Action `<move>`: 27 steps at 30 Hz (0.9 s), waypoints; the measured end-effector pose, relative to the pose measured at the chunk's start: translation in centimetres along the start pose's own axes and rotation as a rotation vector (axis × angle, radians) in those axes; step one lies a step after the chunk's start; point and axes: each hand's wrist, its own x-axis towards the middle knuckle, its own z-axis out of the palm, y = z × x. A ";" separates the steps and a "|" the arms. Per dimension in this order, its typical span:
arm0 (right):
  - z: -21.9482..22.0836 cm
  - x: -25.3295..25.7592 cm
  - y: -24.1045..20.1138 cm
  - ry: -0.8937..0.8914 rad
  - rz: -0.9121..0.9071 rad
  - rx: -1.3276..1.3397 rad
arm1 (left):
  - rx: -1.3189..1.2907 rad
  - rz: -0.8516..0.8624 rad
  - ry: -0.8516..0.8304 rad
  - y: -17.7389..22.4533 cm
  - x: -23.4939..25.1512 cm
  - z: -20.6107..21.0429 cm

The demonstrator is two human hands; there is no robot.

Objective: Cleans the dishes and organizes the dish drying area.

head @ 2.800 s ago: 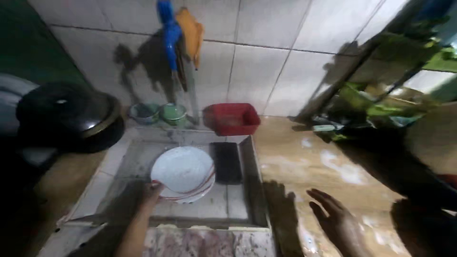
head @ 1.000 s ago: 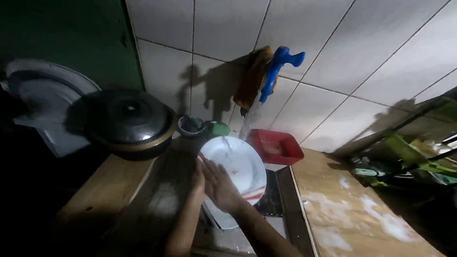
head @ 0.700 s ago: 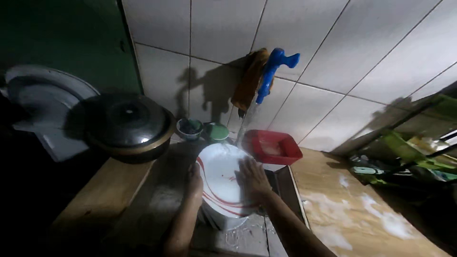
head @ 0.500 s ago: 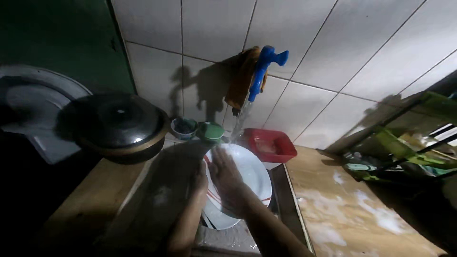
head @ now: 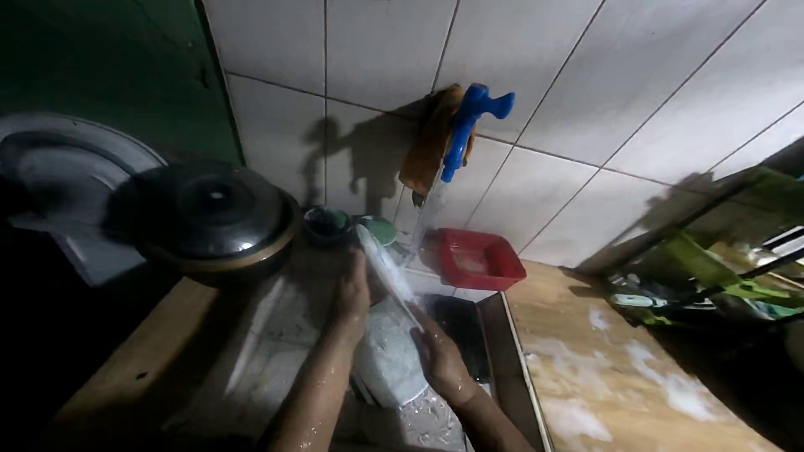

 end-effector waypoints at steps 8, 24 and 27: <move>-3.2 7.4 -2.9 0.314 0.600 1.118 | 0.555 0.837 -0.352 -4.5 0.7 6.8; -3.0 7.4 0.2 0.284 0.725 1.300 | 0.905 0.725 -0.308 -4.8 2.9 8.4; -4.4 6.7 1.2 0.320 0.748 1.282 | 0.985 0.975 -0.281 -8.5 0.7 5.9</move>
